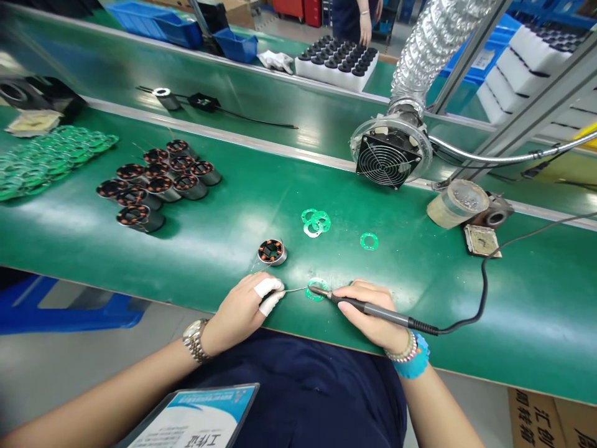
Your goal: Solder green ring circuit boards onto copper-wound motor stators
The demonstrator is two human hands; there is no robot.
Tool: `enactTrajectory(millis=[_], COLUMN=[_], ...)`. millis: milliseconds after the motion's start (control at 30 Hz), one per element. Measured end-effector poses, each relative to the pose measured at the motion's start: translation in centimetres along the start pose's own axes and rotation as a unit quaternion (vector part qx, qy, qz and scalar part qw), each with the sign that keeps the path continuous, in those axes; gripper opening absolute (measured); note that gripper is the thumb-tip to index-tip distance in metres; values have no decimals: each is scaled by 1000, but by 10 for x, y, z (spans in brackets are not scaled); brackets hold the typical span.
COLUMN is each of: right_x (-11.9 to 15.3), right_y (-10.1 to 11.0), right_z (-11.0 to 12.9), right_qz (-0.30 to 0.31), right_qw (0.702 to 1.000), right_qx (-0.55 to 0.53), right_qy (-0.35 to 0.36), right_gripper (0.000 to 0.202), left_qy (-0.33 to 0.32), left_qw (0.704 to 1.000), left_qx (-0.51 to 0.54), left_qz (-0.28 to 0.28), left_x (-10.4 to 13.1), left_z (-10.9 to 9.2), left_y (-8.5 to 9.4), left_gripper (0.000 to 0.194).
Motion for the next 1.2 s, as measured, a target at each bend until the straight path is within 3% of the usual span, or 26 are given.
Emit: enactTrajectory(millis=[1200], right_x=[-2], right_y=[-4], right_z=[3], right_qz=[20], right_qw=[1000], right_qx=[9], right_qy=[12], right_gripper=[18], left_qy=[-3], left_qw=[1000], left_qx=[-1], left_qz=[-27], left_x=[-1], left_z=[1], left_y=[0], left_gripper=[13])
Point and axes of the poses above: each hand's wrist, its own x-axis away from the middle knuckle, its own y-axis out of the back of the hand, z = x × y, the point moved 7 cm from there along -x, towards the middle knuckle, and after that the axes turned 14 degrees about x, right-handed, at the moved point
